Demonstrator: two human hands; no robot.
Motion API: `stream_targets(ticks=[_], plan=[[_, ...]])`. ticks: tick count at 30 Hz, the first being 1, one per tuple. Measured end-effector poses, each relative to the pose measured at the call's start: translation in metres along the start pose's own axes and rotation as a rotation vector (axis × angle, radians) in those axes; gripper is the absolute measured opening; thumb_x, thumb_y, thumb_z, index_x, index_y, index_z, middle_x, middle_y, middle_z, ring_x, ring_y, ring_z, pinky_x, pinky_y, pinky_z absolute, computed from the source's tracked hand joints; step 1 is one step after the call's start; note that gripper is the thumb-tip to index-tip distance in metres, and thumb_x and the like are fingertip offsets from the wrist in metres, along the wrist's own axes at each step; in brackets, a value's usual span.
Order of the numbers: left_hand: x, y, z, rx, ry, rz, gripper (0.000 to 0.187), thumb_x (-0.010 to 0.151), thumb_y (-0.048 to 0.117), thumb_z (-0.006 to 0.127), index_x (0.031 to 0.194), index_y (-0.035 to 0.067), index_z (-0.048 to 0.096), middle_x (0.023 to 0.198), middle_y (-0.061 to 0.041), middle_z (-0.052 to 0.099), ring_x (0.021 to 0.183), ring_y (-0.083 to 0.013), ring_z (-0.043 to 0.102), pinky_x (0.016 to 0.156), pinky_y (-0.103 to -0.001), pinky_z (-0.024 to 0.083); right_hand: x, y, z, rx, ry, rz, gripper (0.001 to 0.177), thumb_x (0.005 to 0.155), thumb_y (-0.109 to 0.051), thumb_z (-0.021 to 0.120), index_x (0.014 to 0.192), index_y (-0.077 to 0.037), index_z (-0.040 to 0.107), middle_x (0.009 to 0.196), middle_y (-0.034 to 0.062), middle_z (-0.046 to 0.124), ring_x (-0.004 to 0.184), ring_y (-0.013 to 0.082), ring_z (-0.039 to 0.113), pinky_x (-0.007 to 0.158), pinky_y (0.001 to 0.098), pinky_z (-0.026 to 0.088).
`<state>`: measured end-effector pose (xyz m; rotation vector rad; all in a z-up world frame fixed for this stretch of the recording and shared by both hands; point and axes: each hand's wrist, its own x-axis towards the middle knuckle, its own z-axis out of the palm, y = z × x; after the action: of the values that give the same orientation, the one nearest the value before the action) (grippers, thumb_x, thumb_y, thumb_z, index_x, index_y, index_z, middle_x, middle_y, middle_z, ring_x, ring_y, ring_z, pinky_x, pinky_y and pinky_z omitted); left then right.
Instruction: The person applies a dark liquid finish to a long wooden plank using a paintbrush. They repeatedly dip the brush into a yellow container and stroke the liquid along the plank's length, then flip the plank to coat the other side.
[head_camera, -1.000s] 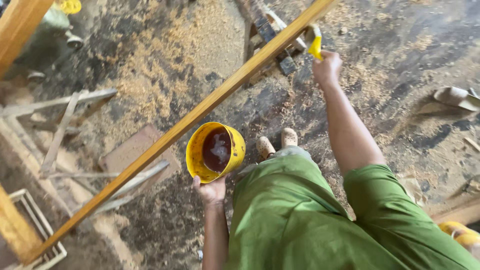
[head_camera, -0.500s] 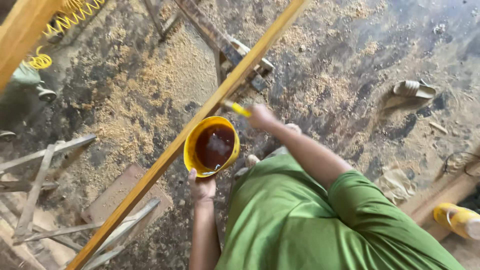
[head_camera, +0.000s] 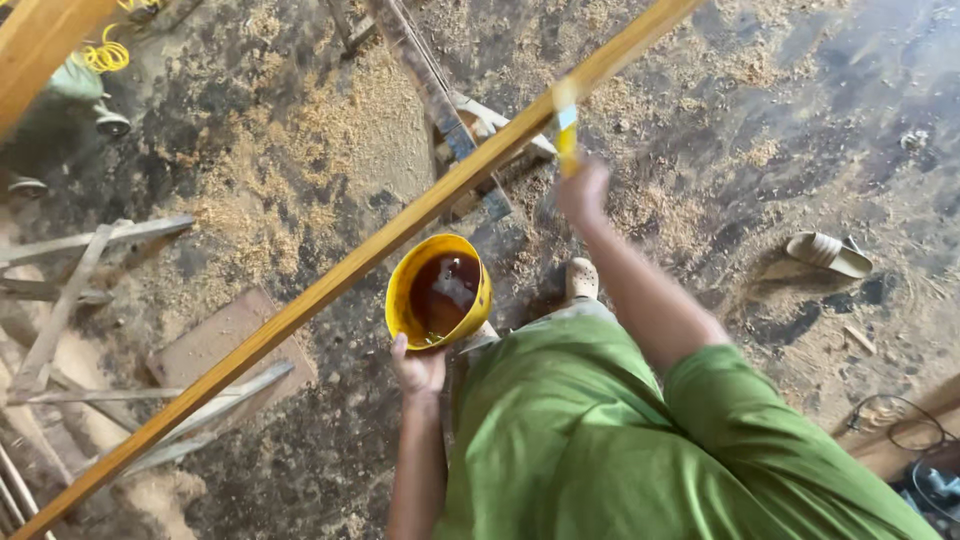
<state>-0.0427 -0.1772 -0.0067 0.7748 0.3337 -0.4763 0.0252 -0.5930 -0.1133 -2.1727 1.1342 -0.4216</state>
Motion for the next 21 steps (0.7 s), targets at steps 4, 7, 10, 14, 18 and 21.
stream_targets(ticks=[4,7,10,14,18,21], plan=[[-0.004,-0.016,0.015,0.038,0.039,-0.004,0.081,0.082,0.049,0.066,0.152,0.017,0.042,0.153,-0.008,0.048,0.14,-0.0328,0.046,0.109,-0.065,0.038,-0.09,-0.028,-0.009,0.321,-0.381,-0.263,0.028,0.086,-0.003,0.071,0.114,-0.006,0.076,0.091,0.0183,0.075,0.079,0.029,0.073,0.067,0.0427,0.058],[-0.005,-0.025,0.03,0.077,0.043,0.017,0.081,0.084,0.049,0.067,0.153,0.015,0.042,0.154,-0.009,0.048,0.141,-0.0327,0.045,0.112,-0.065,0.038,-0.077,-0.026,-0.037,0.161,-0.698,-0.15,0.045,0.088,-0.004,0.068,0.131,-0.016,0.067,0.099,0.0143,0.076,0.077,0.0239,0.072,0.063,0.0364,0.06],[-0.011,-0.032,0.046,0.07,0.014,0.027,0.081,0.082,0.049,0.068,0.153,0.017,0.043,0.153,-0.009,0.048,0.14,-0.0328,0.045,0.111,-0.066,0.038,0.01,-0.008,-0.057,0.063,-0.82,0.193,0.027,0.098,-0.018,0.066,0.119,-0.003,0.072,0.095,0.0125,0.077,0.068,0.0142,0.07,0.057,0.0296,0.059],[-0.022,-0.043,0.058,-0.001,0.017,0.029,0.082,0.082,0.049,0.068,0.153,0.017,0.043,0.154,-0.007,0.048,0.141,-0.0325,0.045,0.112,-0.065,0.037,0.101,0.06,-0.081,0.597,-0.131,0.537,0.015,0.092,-0.009,0.057,0.106,-0.004,0.059,0.087,0.0052,0.068,0.066,0.0108,0.071,0.051,0.0245,0.063],[-0.019,-0.057,0.064,0.01,0.075,0.043,0.082,0.08,0.049,0.069,0.152,0.02,0.041,0.153,-0.004,0.048,0.141,-0.0299,0.045,0.113,-0.065,0.037,0.11,0.084,-0.07,0.355,0.056,0.207,0.015,0.093,-0.011,0.067,0.103,0.0,0.07,0.081,0.0069,0.072,0.064,0.0145,0.065,0.053,0.03,0.05],[-0.015,-0.064,0.066,0.034,0.02,0.021,0.081,0.082,0.049,0.069,0.152,0.018,0.043,0.152,-0.007,0.05,0.14,-0.0318,0.045,0.112,-0.065,0.037,0.062,0.05,-0.031,0.249,-0.18,0.189,0.014,0.09,-0.011,0.066,0.098,0.0,0.071,0.078,0.0078,0.072,0.061,0.0138,0.066,0.049,0.0313,0.051]])
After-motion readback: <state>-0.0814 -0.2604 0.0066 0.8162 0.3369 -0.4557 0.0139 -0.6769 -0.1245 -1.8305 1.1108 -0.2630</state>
